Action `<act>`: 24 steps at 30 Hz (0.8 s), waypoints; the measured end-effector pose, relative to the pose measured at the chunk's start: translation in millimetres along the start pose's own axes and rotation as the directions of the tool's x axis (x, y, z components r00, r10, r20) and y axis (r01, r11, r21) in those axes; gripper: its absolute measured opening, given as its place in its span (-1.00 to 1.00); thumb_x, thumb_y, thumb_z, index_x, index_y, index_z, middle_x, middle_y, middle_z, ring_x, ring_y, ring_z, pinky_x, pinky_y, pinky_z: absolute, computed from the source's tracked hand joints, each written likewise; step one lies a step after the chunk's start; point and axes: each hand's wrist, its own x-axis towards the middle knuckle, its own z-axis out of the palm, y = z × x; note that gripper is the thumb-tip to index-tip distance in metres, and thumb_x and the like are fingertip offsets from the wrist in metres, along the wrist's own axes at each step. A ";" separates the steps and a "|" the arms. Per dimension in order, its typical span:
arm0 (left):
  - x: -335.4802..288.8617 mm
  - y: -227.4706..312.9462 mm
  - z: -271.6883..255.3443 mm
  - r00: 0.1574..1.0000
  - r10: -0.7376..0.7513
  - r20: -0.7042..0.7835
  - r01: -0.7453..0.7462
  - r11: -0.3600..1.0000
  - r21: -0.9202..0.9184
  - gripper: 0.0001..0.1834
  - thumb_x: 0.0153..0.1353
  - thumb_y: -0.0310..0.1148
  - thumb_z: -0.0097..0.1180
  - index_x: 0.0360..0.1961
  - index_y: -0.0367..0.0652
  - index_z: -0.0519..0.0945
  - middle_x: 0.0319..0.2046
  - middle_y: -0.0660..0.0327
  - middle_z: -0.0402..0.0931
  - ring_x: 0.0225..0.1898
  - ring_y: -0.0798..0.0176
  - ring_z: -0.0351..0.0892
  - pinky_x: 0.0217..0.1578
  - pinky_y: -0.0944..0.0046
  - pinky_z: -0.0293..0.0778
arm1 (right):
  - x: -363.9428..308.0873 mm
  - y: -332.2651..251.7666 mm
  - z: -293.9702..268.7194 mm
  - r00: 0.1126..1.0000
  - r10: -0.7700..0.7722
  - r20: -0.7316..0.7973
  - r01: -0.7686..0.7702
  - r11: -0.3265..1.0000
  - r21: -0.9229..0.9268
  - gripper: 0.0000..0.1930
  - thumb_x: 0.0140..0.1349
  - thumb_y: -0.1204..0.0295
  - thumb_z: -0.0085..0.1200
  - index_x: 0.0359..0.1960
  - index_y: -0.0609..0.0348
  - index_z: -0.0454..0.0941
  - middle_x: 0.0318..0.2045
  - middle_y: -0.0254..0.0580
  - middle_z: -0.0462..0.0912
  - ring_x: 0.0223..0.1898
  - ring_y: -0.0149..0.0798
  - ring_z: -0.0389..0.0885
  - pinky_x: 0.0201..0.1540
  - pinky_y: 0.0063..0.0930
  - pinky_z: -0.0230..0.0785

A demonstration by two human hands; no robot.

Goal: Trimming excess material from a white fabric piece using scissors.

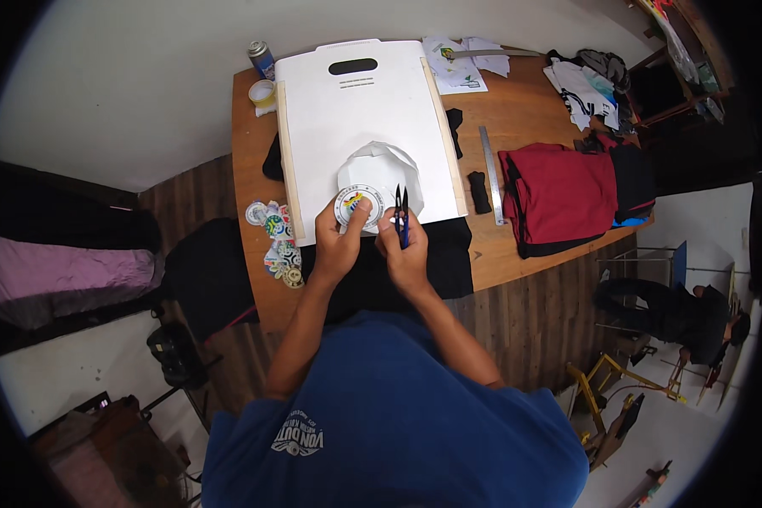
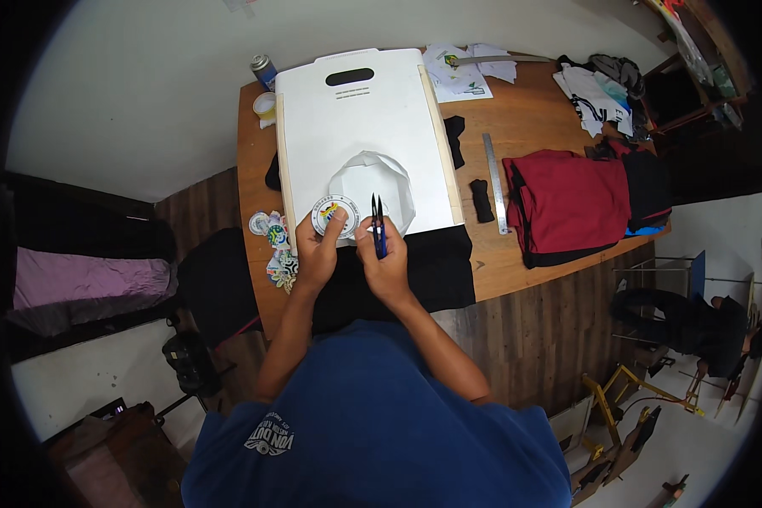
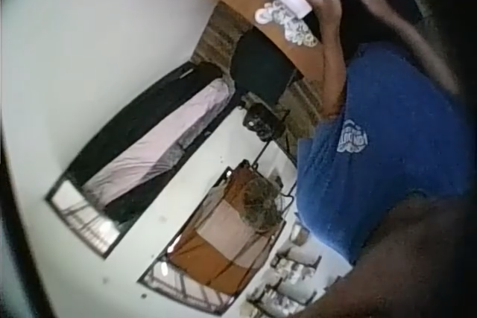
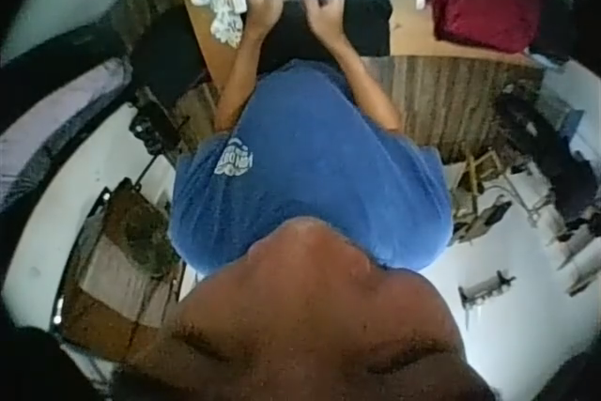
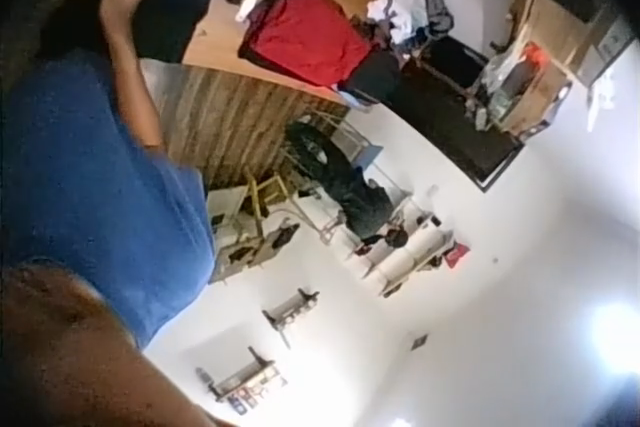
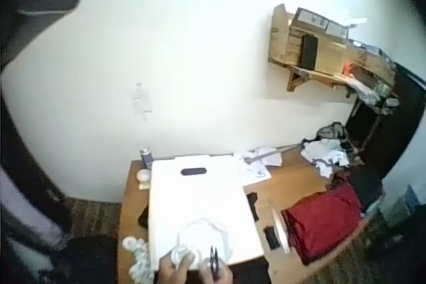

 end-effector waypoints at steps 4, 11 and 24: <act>-1.7 3.5 3.5 0.998 0.043 -0.035 -0.041 0.998 0.054 -0.81 0.26 -0.40 0.08 -0.27 -0.37 0.56 -0.40 0.23 0.58 -0.36 0.47 0.51 -0.34 0.46 0.43 | -5.1 7.0 -5.2 0.995 -0.050 0.081 0.035 0.983 0.179 -0.75 0.41 0.28 -0.24 -0.23 0.22 0.36 -0.69 -0.47 0.19 -0.68 -0.56 0.11 -0.58 -0.66 0.05; 0.4 2.1 3.3 0.996 0.089 0.000 -0.089 0.992 0.093 -0.80 0.27 -0.38 0.07 -0.30 -0.36 0.55 -0.44 0.23 0.58 -0.41 0.48 0.51 -0.39 0.46 0.43 | -2.7 10.3 -13.5 0.973 -0.033 0.228 0.002 0.991 0.135 -0.66 0.44 0.22 -0.43 -0.19 0.24 0.33 -0.70 -0.38 0.19 -0.63 -0.47 0.16 -0.49 -0.62 0.11; -0.7 11.0 12.2 0.999 0.050 -0.021 -0.049 0.998 0.030 -0.81 0.30 -0.38 0.02 -0.32 -0.35 0.50 -0.57 0.22 0.52 -0.65 0.49 0.46 -0.76 0.50 0.34 | -10.3 18.0 -8.5 0.977 -0.018 0.212 -0.029 0.976 0.217 -0.67 0.46 0.22 -0.43 -0.27 0.21 0.29 -0.70 -0.41 0.14 -0.70 -0.52 0.04 -0.58 -0.60 0.12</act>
